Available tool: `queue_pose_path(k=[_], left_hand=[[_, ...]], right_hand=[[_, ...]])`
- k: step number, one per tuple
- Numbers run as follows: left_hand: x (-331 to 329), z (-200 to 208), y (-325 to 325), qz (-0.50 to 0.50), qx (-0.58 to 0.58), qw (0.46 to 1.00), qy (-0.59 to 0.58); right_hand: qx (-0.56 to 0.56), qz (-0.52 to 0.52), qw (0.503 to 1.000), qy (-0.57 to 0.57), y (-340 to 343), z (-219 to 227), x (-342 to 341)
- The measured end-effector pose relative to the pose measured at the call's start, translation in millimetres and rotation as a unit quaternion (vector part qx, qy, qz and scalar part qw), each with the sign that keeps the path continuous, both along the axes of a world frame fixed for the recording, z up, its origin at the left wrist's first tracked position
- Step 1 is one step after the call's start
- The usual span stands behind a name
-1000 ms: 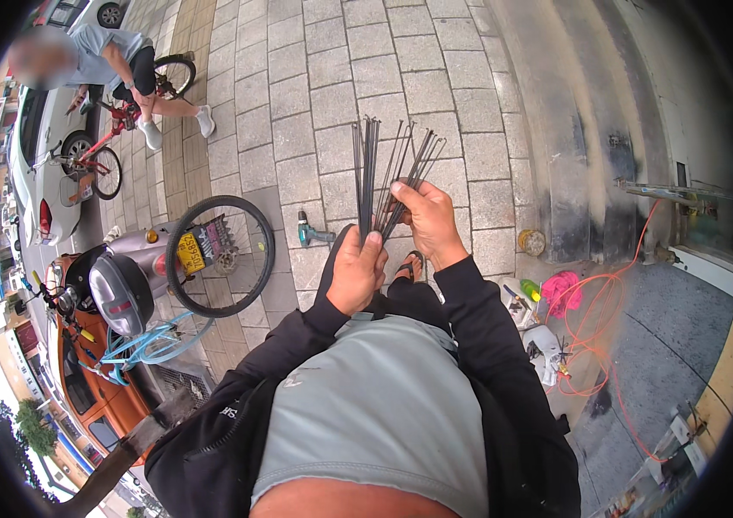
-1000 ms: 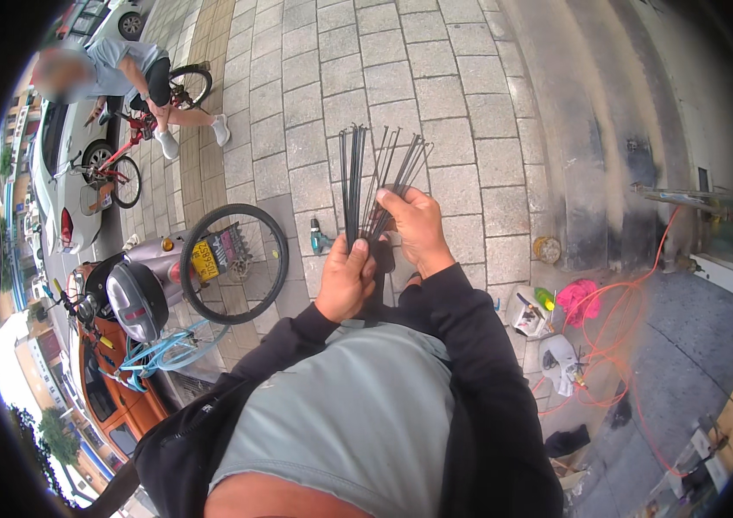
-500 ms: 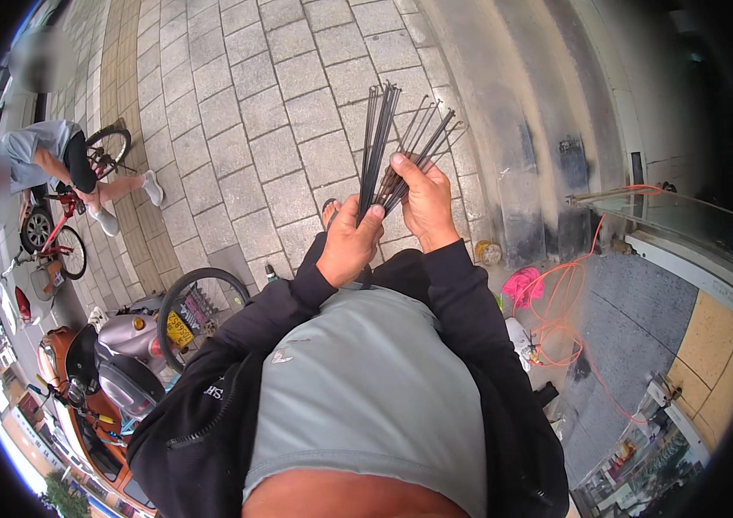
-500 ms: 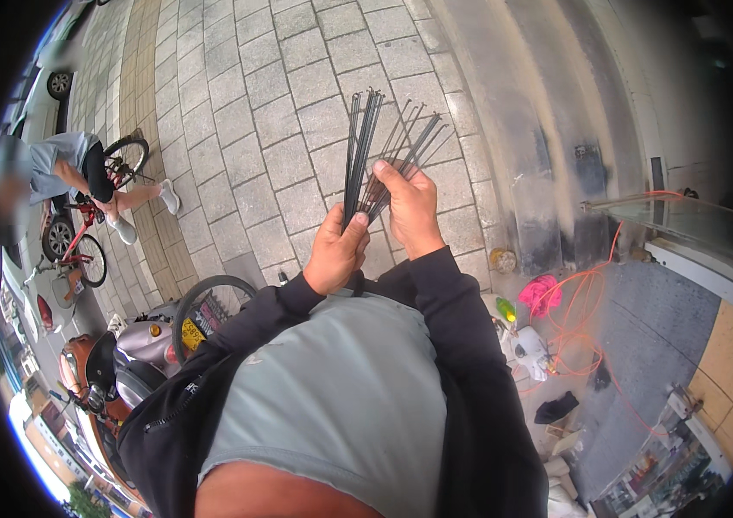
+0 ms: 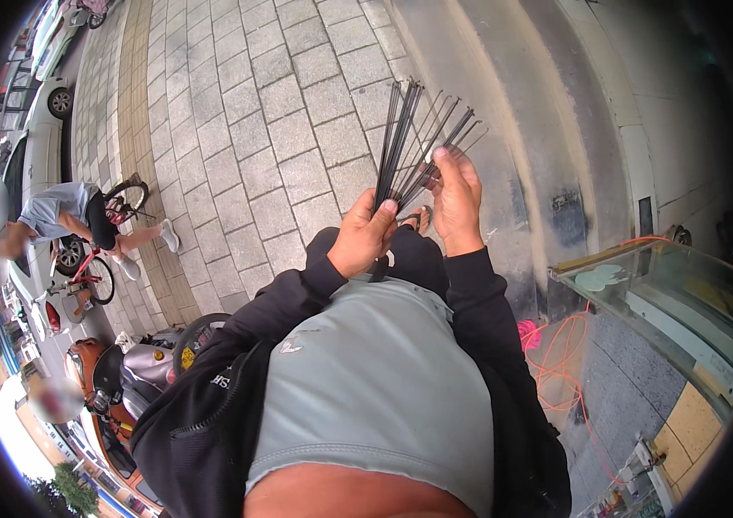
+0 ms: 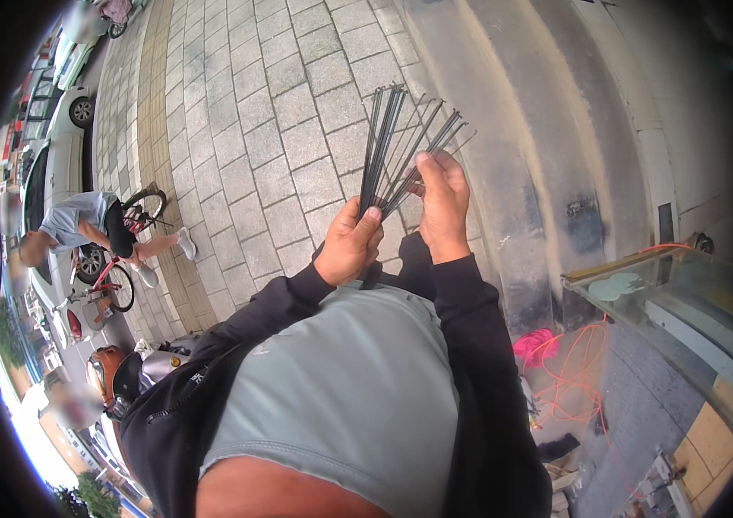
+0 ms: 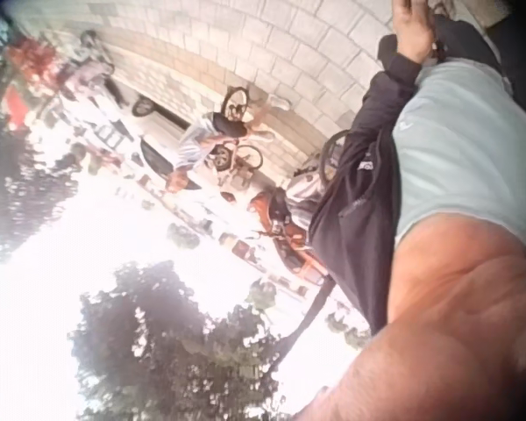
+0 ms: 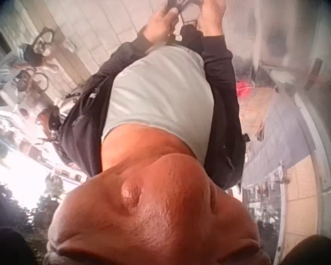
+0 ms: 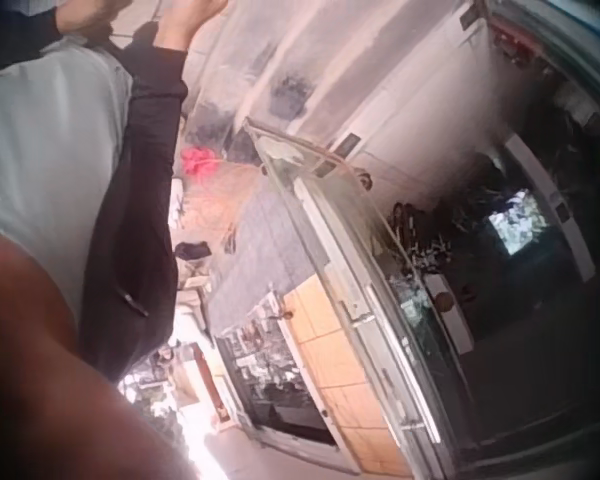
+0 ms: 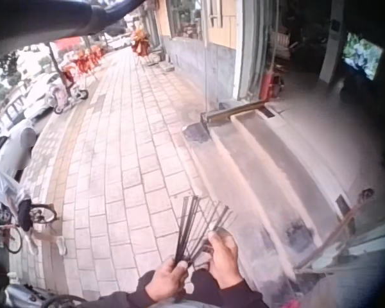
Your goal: The person sits on the sidewalk and wipes a bundle of bicycle spokes with a white cloth. They then stand, walk into a bicycle shop, pick up a yellow spray can, and return outside to spray the spokes.
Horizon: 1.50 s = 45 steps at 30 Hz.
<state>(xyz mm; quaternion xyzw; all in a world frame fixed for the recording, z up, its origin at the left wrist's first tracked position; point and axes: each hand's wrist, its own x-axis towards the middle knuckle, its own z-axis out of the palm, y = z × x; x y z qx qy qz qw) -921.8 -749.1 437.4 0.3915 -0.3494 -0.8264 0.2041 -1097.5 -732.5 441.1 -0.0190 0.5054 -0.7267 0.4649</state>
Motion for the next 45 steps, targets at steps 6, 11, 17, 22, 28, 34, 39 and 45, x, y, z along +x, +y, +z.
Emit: queue_pose_path(k=[6,11,17,22,28,34,39,45], left_hand=[[-112.4,22.8,-46.6,-0.053,-0.062,0.995,0.051],[-196.6,15.4,-96.9,-0.179,-0.029,0.982,0.057],[-323.4,14.2,-170.8,-0.307,-0.022,0.951,0.039],[-433.1,56.0,-230.9,-0.358,0.009,0.934,0.009],[-542.5,114.6,-284.6,-0.427,0.009,0.904,0.007],[-662.2,141.3,-279.5,-0.500,-0.023,0.863,0.063],[-763.0,174.5,-272.0,-0.601,0.006,0.797,0.051],[-864.1,231.2,-236.8,-0.651,-0.050,0.757,0.012]], right_hand=[[0.053,0.023,0.897,0.439,-49.2,61.3,-215.7],[0.089,0.384,0.804,0.445,-103.0,111.0,-363.2],[0.111,0.466,0.808,0.342,-152.6,104.2,-483.3],[0.209,0.424,0.834,0.283,-194.0,128.6,-579.0],[0.136,0.309,0.920,0.198,-168.0,172.4,-690.5],[0.161,0.217,0.949,0.164,-85.5,235.2,-766.7],[0.240,0.106,0.951,0.163,-22.3,278.8,-809.8],[0.186,0.016,0.972,0.145,51.9,303.2,-875.8]])
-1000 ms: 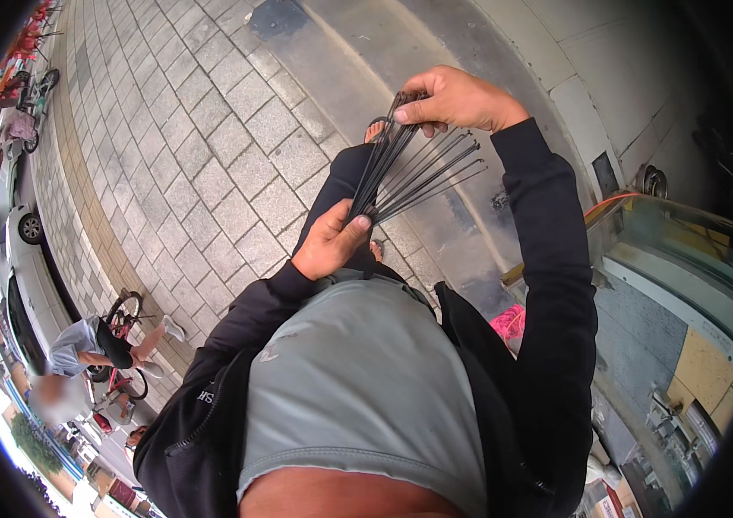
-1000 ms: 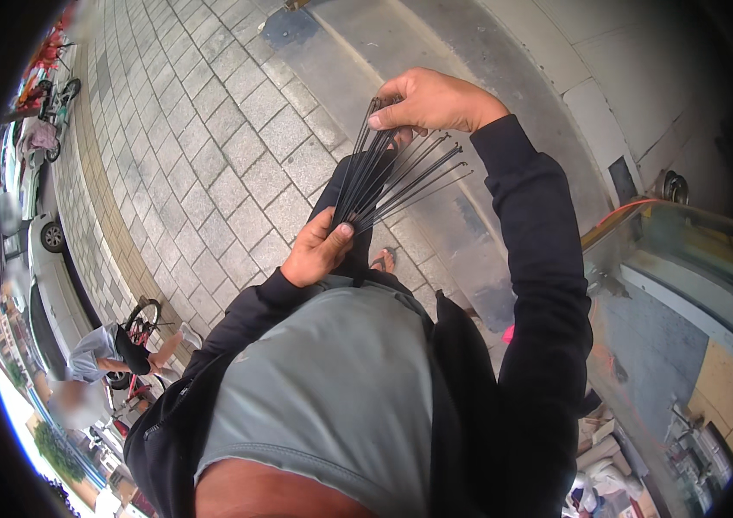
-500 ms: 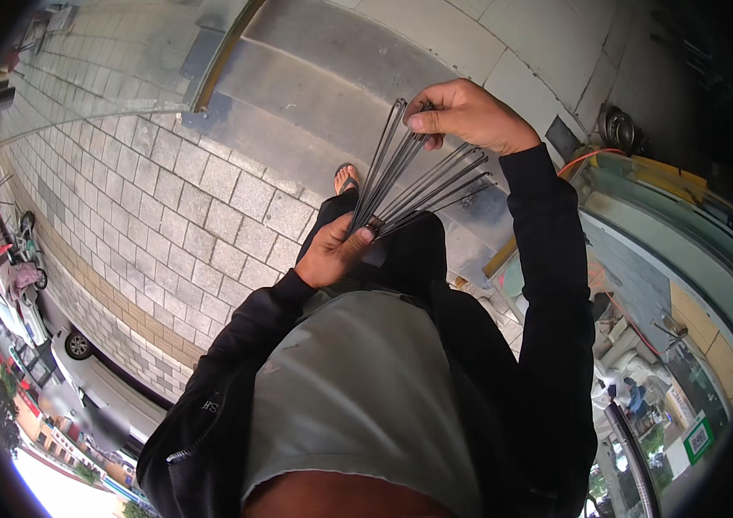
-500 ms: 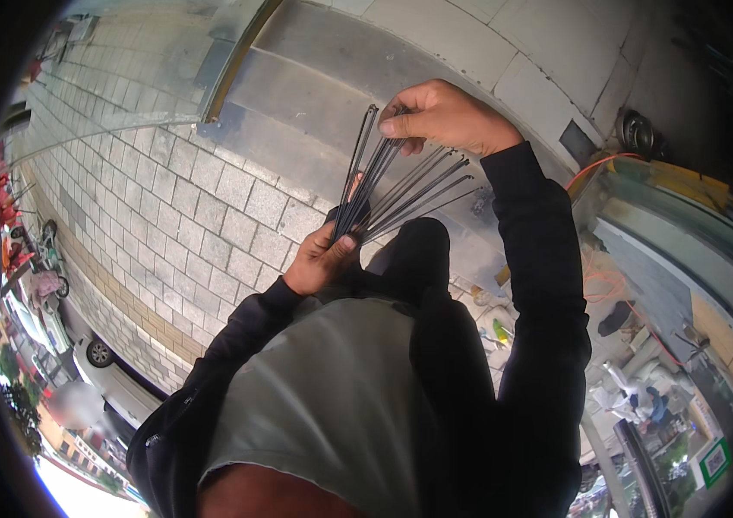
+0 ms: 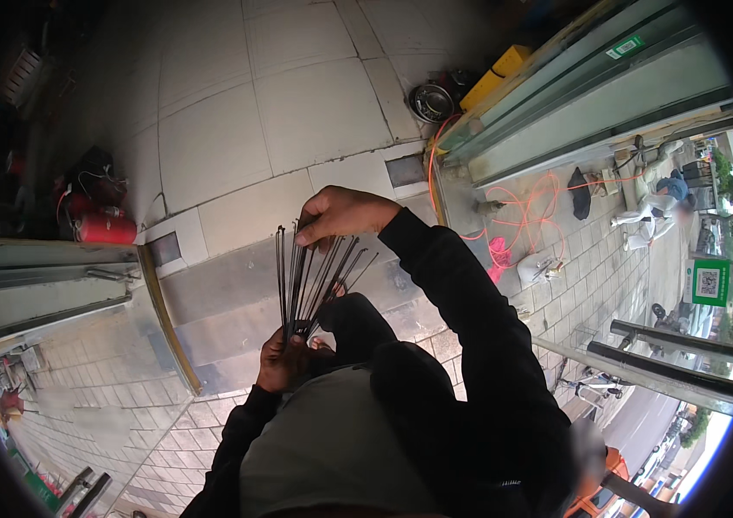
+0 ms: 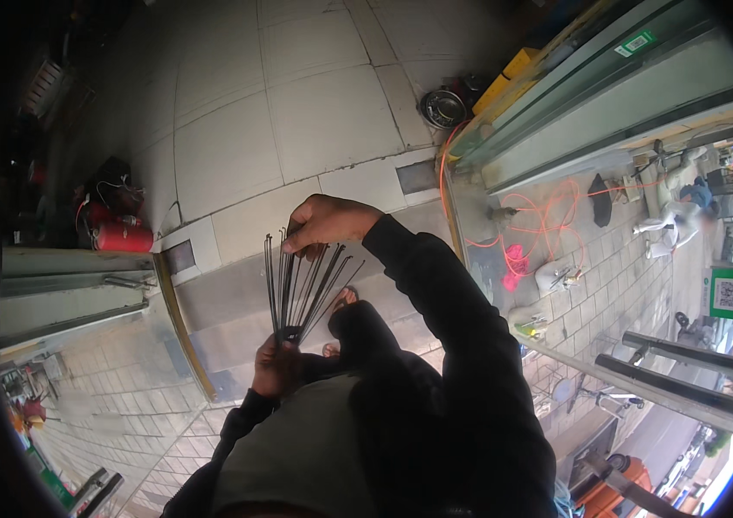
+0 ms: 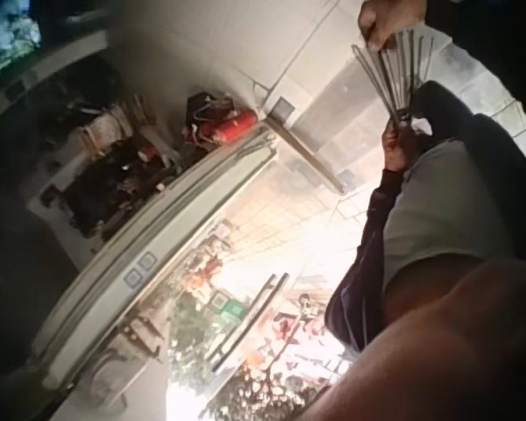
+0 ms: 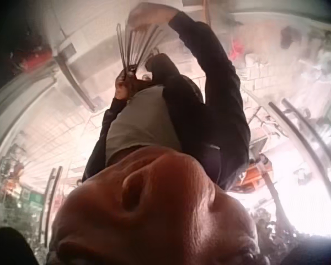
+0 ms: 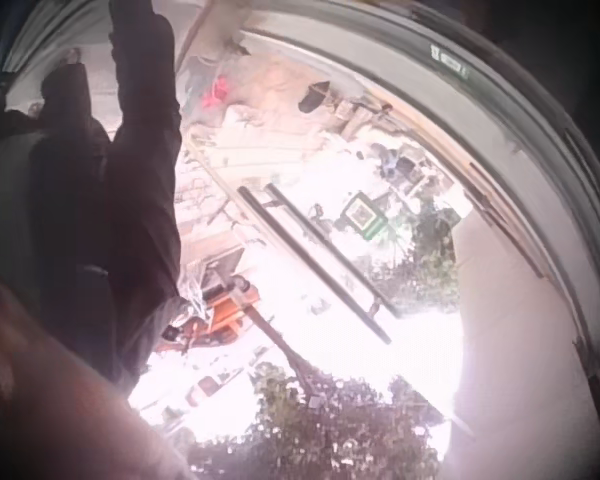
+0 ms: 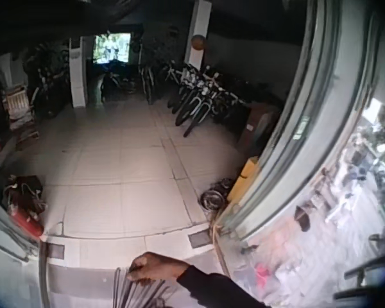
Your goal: The person sits on the sidewalk and wipes a bundle of bicycle spokes with a white cloth. They then stand, walk into a bicycle shop, pick up a yellow spray can, and return outside to spray the spokes.
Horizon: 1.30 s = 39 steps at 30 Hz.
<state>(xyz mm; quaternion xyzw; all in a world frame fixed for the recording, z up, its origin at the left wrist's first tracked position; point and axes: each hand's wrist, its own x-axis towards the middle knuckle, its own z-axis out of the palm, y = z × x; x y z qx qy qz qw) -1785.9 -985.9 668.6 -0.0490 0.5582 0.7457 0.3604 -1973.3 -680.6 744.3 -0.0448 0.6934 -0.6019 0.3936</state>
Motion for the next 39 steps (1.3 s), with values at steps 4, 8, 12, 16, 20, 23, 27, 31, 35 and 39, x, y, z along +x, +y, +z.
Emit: queue_pose_path(k=[4,8,12,16,20,23,27,31,35,39], left_hand=[[-55.5,29.4,18.2,-0.012,-0.029,0.998,-0.055],[-112.2,23.1,32.3,0.029,0.003,0.985,-0.172],[-196.3,43.6,59.7,0.001,-0.013,0.984,-0.176],[-289.4,42.3,85.0,-0.052,-0.091,0.988,-0.113],[-407.5,86.6,119.7,-0.164,-0.118,0.976,-0.086],[-484.9,143.7,156.9,-0.211,-0.184,0.956,-0.092],[-562.4,189.1,191.3,-0.298,-0.186,0.931,0.099],[-625.6,203.5,239.1,-0.322,-0.136,0.926,0.144],[-683.3,224.6,308.1,-0.360,-0.103,0.925,0.061],[-740.0,209.5,378.3,-0.340,-0.081,0.937,0.013]], right_hand=[[0.037,-0.002,0.999,0.029,29.8,41.0,-47.4],[0.060,-0.002,0.997,0.047,68.0,68.4,-95.3],[0.059,0.000,0.996,0.067,109.6,64.0,-158.3],[0.031,-0.039,0.997,0.058,139.9,55.9,-231.8],[0.120,-0.045,0.989,0.079,172.0,84.5,-302.8],[0.079,-0.114,0.989,0.042,203.3,116.6,-338.7],[0.050,-0.169,0.983,0.049,244.6,146.6,-372.4],[-0.076,-0.355,0.931,0.032,288.5,163.3,-383.4],[-0.134,-0.636,0.759,0.033,343.2,139.2,-361.9],[-0.148,-0.752,0.641,-0.019,416.8,70.2,-338.9]])
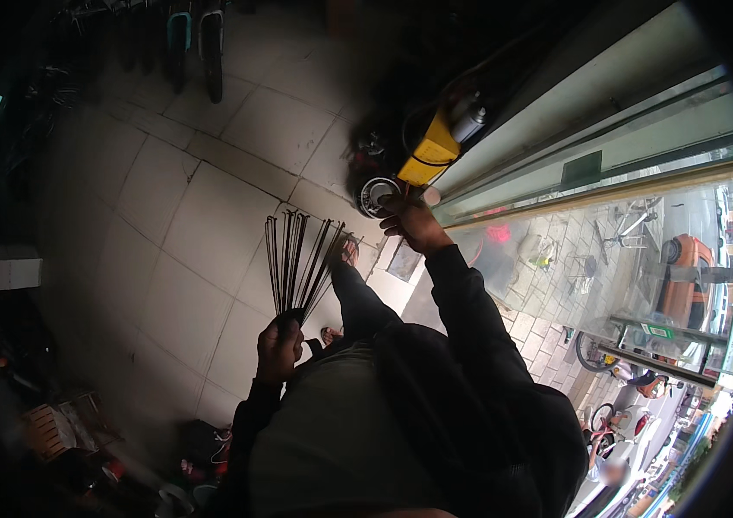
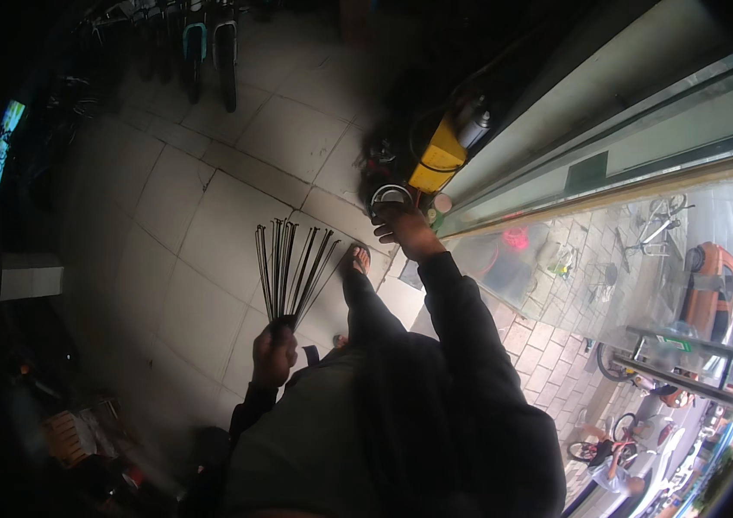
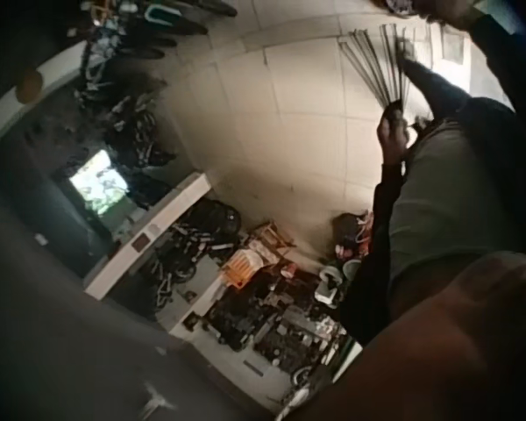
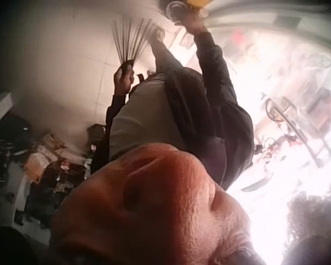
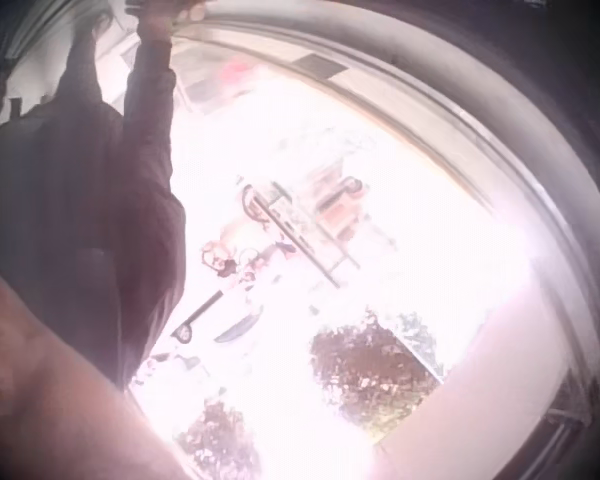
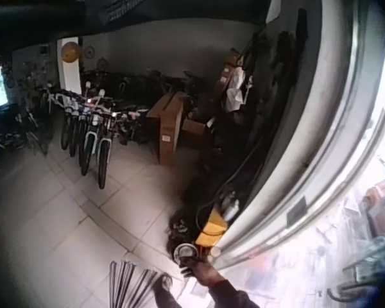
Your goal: The person sits on the sidewalk and wipes a bundle of bicycle spokes with a white cloth. They then stand, walk into a bicycle shop, pick up a yellow spray can, and return outside to spray the spokes.
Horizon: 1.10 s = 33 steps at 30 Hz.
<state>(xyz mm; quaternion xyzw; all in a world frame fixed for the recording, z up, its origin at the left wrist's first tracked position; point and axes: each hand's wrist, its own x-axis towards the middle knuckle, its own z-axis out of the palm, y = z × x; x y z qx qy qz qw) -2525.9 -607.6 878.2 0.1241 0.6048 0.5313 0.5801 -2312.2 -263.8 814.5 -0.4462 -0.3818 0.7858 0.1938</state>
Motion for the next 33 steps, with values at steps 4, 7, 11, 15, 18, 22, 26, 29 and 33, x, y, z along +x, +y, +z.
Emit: queue_pose_path(k=[4,7,11,15,18,22,26,29,33], left_hand=[[-26.1,24.0,78.8,0.020,-0.001,1.000,0.021],[-53.4,18.9,126.9,0.031,-0.032,0.999,-0.031],[-79.2,20.7,191.4,-0.007,-0.015,0.997,-0.079],[-105.2,17.3,249.9,-0.075,-0.013,0.992,-0.096],[-126.1,18.3,290.1,-0.131,-0.038,0.988,-0.074],[-164.6,4.5,318.3,-0.158,-0.028,0.984,-0.071],[-193.8,11.6,346.1,-0.159,-0.064,0.983,-0.069],[-215.8,9.9,355.8,-0.175,-0.080,0.978,-0.085],[-237.1,2.5,360.2,-0.196,-0.106,0.972,-0.076]], right_hand=[[0.014,-0.135,0.989,-0.060,65.1,-52.7,29.8],[0.098,-0.159,0.975,-0.122,105.1,-46.6,30.0],[0.117,-0.264,0.913,-0.289,154.8,-34.7,33.1],[0.212,-0.301,0.848,-0.380,193.3,-32.5,64.7],[0.254,-0.288,0.792,-0.474,210.0,-46.0,90.3],[0.313,-0.209,0.732,-0.568,232.6,-0.3,84.7],[0.401,-0.127,0.705,-0.571,255.9,-0.1,94.9],[0.230,-0.108,0.733,-0.631,279.9,-1.8,79.2],[0.159,-0.121,0.703,-0.683,288.4,-4.1,58.6]])
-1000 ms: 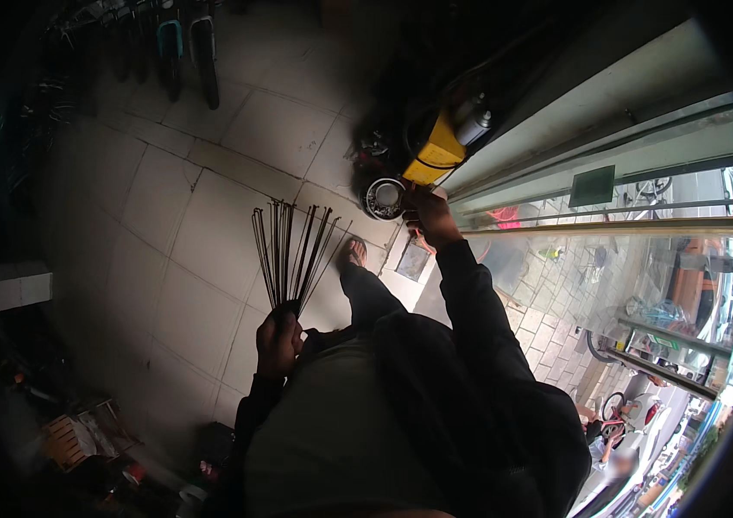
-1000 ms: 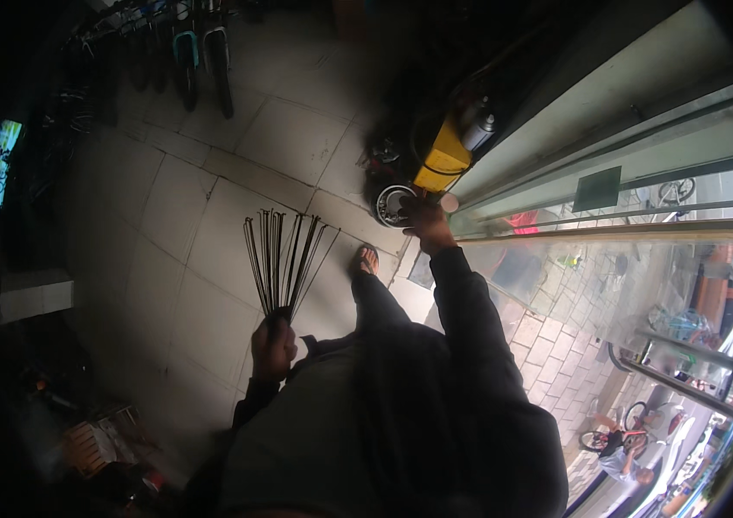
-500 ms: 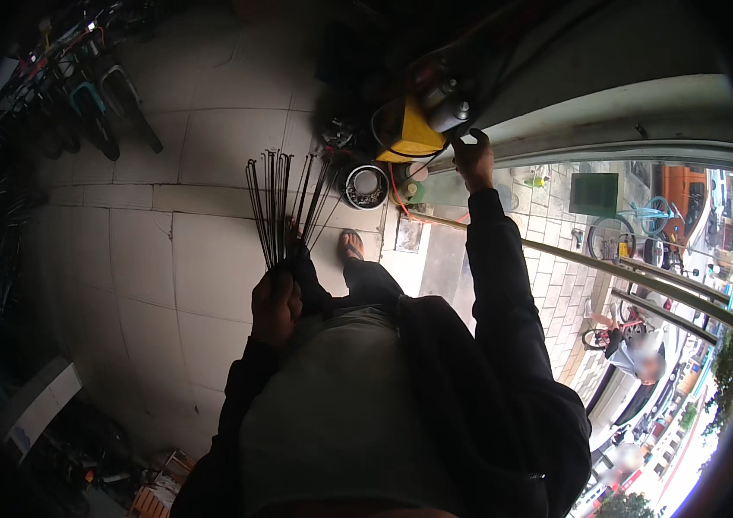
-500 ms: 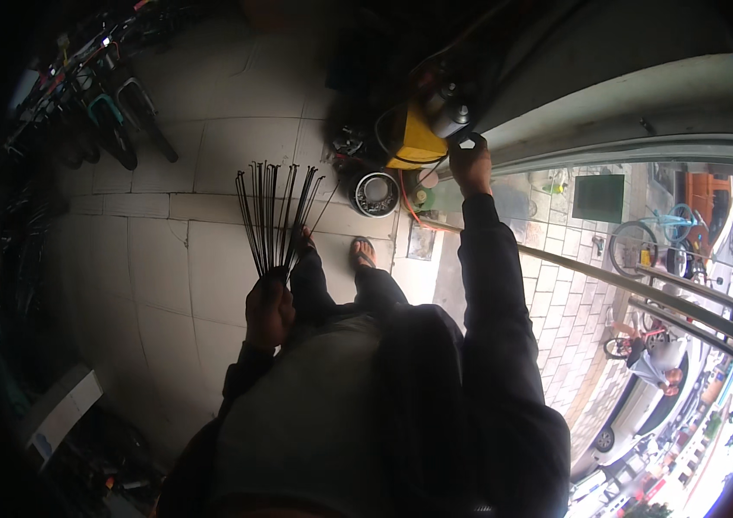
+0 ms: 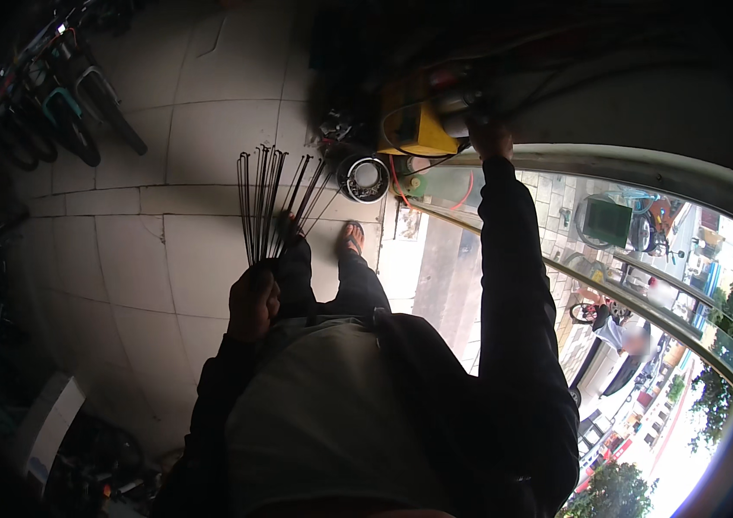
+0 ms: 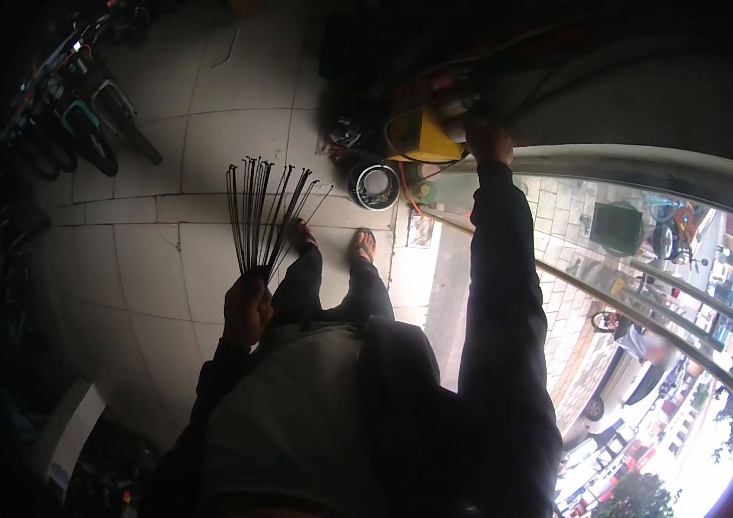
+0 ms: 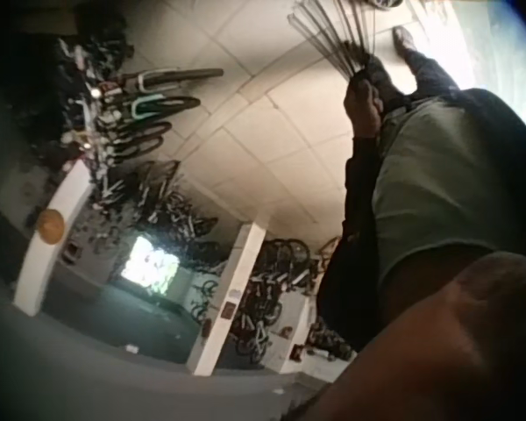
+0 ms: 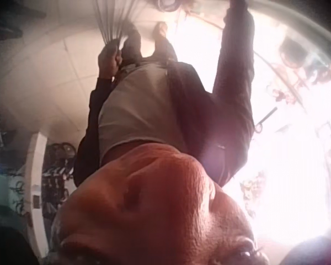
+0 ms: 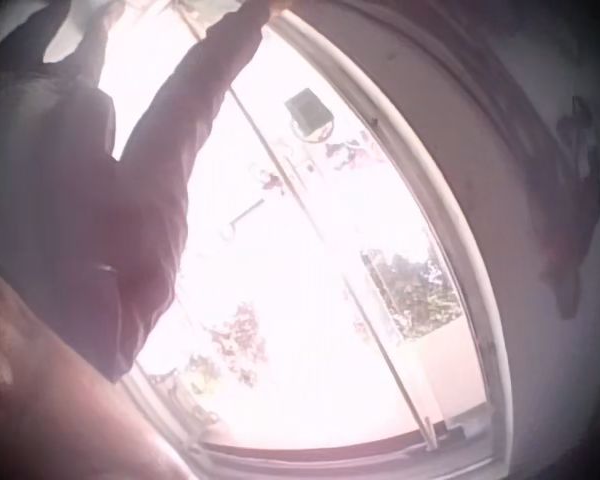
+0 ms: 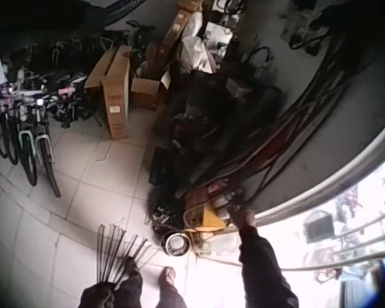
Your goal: The person sits on the sidewalk and wipes a bundle of bicycle spokes with a white cloth. They then stand, walk into a bicycle shop, pick up a yellow spray can, and return outside to spray the spokes.
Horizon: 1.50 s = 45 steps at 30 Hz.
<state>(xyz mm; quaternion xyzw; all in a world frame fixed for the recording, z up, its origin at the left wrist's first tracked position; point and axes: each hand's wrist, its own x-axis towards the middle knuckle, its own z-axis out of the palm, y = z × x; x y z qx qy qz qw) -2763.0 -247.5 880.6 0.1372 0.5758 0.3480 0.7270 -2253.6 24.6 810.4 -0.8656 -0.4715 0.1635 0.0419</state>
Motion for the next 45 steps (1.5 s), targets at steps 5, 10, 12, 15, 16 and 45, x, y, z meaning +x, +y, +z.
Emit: queue_pose_path(k=[5,10,12,15,16,45], left_hand=[[-8.7,-1.3,8.8,0.001,0.003,1.000,-0.003],[-8.3,-0.6,22.9,-0.023,-0.010,1.000,-0.009],[-9.1,-1.9,27.9,-0.043,-0.019,0.999,-0.001],[-9.0,-1.5,32.4,-0.059,-0.015,0.998,0.011],[-8.5,-1.6,33.1,-0.059,-0.015,0.998,0.014],[13.0,-2.4,25.8,-0.048,-0.035,0.998,0.003]], right_hand=[[0.041,-0.019,0.998,0.033,-51.7,-3.9,-27.4],[0.159,-0.014,0.987,0.025,-119.9,-43.8,-30.7],[0.159,-0.020,0.987,0.020,-128.8,-57.4,-30.3],[0.178,-0.027,0.983,0.033,-137.2,-65.0,-35.4],[0.192,-0.023,0.980,0.039,-138.5,-70.2,-34.8],[0.229,0.000,0.973,-0.029,-32.6,-33.7,-19.8]])
